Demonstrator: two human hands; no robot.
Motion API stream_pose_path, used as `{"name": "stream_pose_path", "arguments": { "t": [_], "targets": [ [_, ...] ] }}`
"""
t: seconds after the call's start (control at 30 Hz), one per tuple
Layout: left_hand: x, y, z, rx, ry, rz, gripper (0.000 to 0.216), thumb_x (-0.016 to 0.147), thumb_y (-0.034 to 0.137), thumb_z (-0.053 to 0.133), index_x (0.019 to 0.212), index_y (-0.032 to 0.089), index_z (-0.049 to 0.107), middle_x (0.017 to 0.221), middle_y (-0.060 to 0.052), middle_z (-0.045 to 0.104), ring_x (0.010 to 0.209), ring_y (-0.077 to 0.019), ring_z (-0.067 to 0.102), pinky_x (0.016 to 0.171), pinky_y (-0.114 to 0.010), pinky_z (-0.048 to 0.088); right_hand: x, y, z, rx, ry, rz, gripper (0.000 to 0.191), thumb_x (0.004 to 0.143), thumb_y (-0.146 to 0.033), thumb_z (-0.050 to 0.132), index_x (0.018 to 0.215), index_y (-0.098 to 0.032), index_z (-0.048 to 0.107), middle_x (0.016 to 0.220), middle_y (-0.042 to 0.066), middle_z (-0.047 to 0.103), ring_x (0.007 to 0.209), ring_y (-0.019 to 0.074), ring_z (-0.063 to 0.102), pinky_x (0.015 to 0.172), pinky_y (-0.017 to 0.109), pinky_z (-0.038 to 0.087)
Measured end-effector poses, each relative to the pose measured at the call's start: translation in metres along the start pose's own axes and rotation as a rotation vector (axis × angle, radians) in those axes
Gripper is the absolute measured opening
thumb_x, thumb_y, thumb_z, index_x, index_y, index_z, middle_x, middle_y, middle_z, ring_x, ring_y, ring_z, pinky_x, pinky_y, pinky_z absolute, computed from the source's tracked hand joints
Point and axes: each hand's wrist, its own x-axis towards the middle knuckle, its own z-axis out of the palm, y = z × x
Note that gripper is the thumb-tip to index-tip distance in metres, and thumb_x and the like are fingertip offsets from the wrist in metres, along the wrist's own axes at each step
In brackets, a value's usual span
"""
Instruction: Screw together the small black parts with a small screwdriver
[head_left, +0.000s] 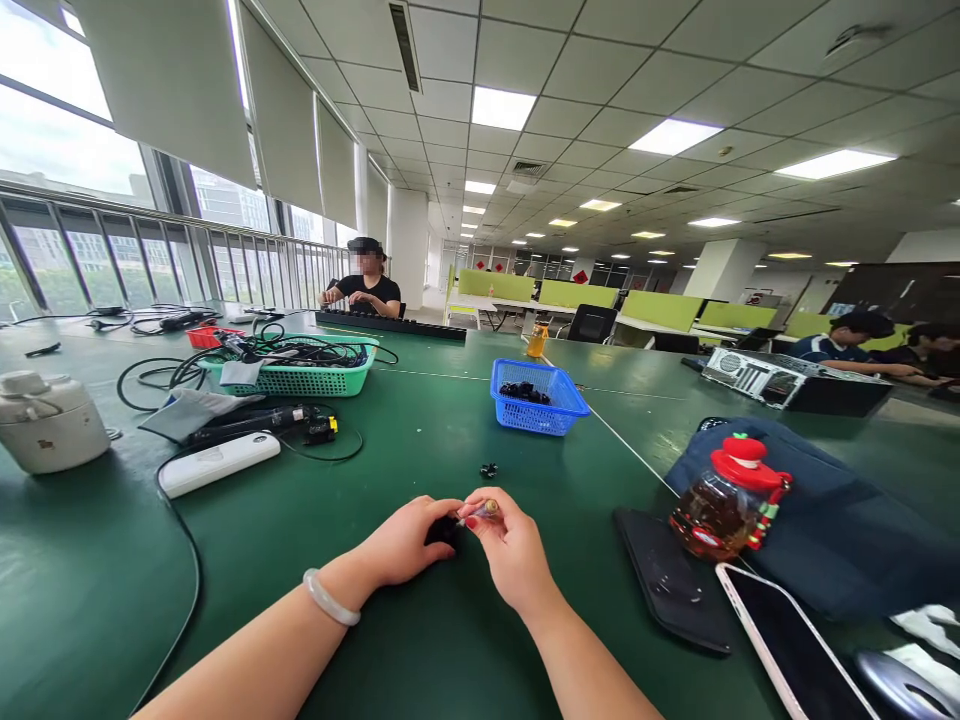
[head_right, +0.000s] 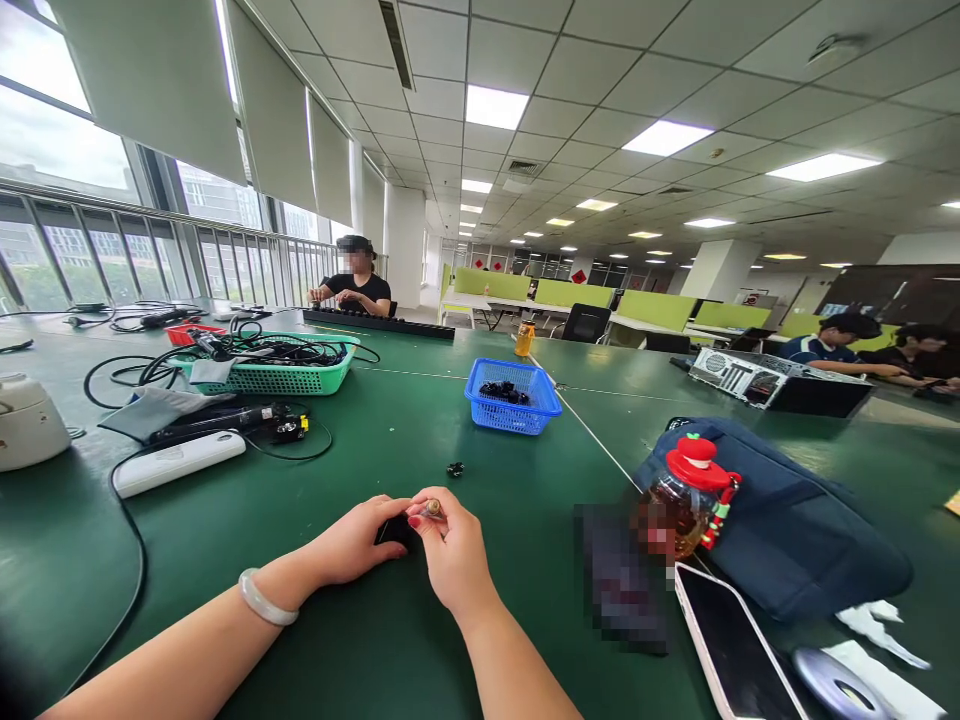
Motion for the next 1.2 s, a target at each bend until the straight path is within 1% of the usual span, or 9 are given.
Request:
{"name": "stream_pose_path", "arguments": {
  "t": [0.1, 0.17, 0.23, 0.43, 0.57, 0.63, 0.83, 1.0, 1.2],
  "targets": [
    [0.001, 0.000, 0.001, 0.005, -0.008, -0.020, 0.056, 0.076, 0.025, 0.067, 0.130, 0.028, 0.054, 0.112, -0.003, 0.066, 0.102, -0.0221, 0.058, 0.092, -0.034, 0.044, 0.000, 0.002, -0.003, 0.022, 0.100, 0.001, 0.010, 0.084, -0.031, 0.064, 0.084, -0.022, 0.062, 0.078, 0.002, 0.068, 0.072, 0.0168, 0.067, 0.070, 0.027, 0.058],
    [0.001, -0.001, 0.002, 0.009, -0.004, -0.041, 0.058, 0.074, 0.025, 0.068, 0.131, 0.028, 0.053, 0.115, -0.004, 0.066, 0.105, -0.0228, 0.057, 0.095, -0.035, 0.043, 0.000, 0.003, -0.006, 0.066, 0.185, -0.025, 0.014, 0.088, -0.035, 0.060, 0.094, -0.022, 0.060, 0.082, 0.004, 0.069, 0.078, 0.0180, 0.069, 0.075, 0.030, 0.058],
    [0.002, -0.001, 0.002, 0.001, -0.002, -0.056, 0.060, 0.073, 0.024, 0.069, 0.131, 0.027, 0.053, 0.118, -0.004, 0.065, 0.107, -0.0234, 0.057, 0.096, -0.036, 0.043, -0.001, 0.003, -0.010, 0.089, 0.222, -0.045, 0.019, 0.091, -0.036, 0.055, 0.105, -0.022, 0.057, 0.088, 0.005, 0.070, 0.084, 0.0192, 0.070, 0.079, 0.034, 0.058],
    [0.002, 0.000, 0.001, -0.008, -0.006, -0.048, 0.055, 0.074, 0.027, 0.070, 0.127, 0.026, 0.055, 0.115, -0.004, 0.066, 0.104, -0.0234, 0.058, 0.093, -0.035, 0.044, -0.002, -0.002, -0.010, 0.001, 0.072, -0.129, 0.019, 0.095, -0.028, 0.048, 0.112, -0.022, 0.054, 0.090, 0.006, 0.070, 0.084, 0.0182, 0.069, 0.080, 0.035, 0.057],
    [0.003, -0.001, 0.001, 0.001, -0.008, -0.042, 0.057, 0.074, 0.027, 0.070, 0.128, 0.025, 0.054, 0.114, -0.005, 0.065, 0.104, -0.0236, 0.057, 0.093, -0.036, 0.043, -0.005, -0.006, -0.011, -0.003, 0.082, -0.170, 0.019, 0.096, -0.025, 0.045, 0.113, -0.023, 0.051, 0.088, 0.004, 0.069, 0.085, 0.0179, 0.068, 0.081, 0.035, 0.057],
    [0.003, -0.002, 0.002, 0.001, -0.009, -0.042, 0.056, 0.074, 0.027, 0.069, 0.128, 0.025, 0.055, 0.113, -0.005, 0.065, 0.103, -0.0237, 0.058, 0.092, -0.035, 0.043, -0.005, -0.006, -0.011, -0.004, 0.073, -0.165, 0.019, 0.095, -0.024, 0.045, 0.113, -0.023, 0.051, 0.088, 0.004, 0.069, 0.083, 0.0177, 0.068, 0.080, 0.034, 0.057],
    [0.002, -0.003, 0.003, -0.002, 0.000, -0.034, 0.053, 0.074, 0.028, 0.069, 0.126, 0.027, 0.056, 0.108, -0.003, 0.066, 0.099, -0.0234, 0.058, 0.088, -0.034, 0.044, -0.003, -0.005, -0.006, -0.063, -0.051, -0.107, 0.015, 0.092, -0.020, 0.045, 0.102, -0.023, 0.055, 0.085, 0.002, 0.069, 0.080, 0.0164, 0.067, 0.079, 0.031, 0.055],
    [0.002, -0.002, 0.002, -0.014, -0.004, -0.028, 0.054, 0.075, 0.025, 0.068, 0.127, 0.028, 0.056, 0.114, -0.002, 0.066, 0.104, -0.0232, 0.058, 0.093, -0.034, 0.043, -0.001, -0.004, -0.003, -0.067, 0.033, -0.017, 0.006, 0.089, -0.026, 0.054, 0.093, -0.023, 0.057, 0.078, 0.002, 0.069, 0.073, 0.0170, 0.068, 0.070, 0.027, 0.055],
    [0.003, -0.005, 0.004, -0.017, -0.006, -0.020, 0.057, 0.075, 0.025, 0.067, 0.130, 0.029, 0.054, 0.122, -0.003, 0.065, 0.108, -0.0235, 0.058, 0.097, -0.035, 0.043, -0.001, 0.001, -0.004, -0.031, 0.111, -0.012, 0.011, 0.089, -0.029, 0.055, 0.097, -0.022, 0.056, 0.083, 0.004, 0.072, 0.076, 0.0190, 0.071, 0.072, 0.030, 0.058]
  ]
}}
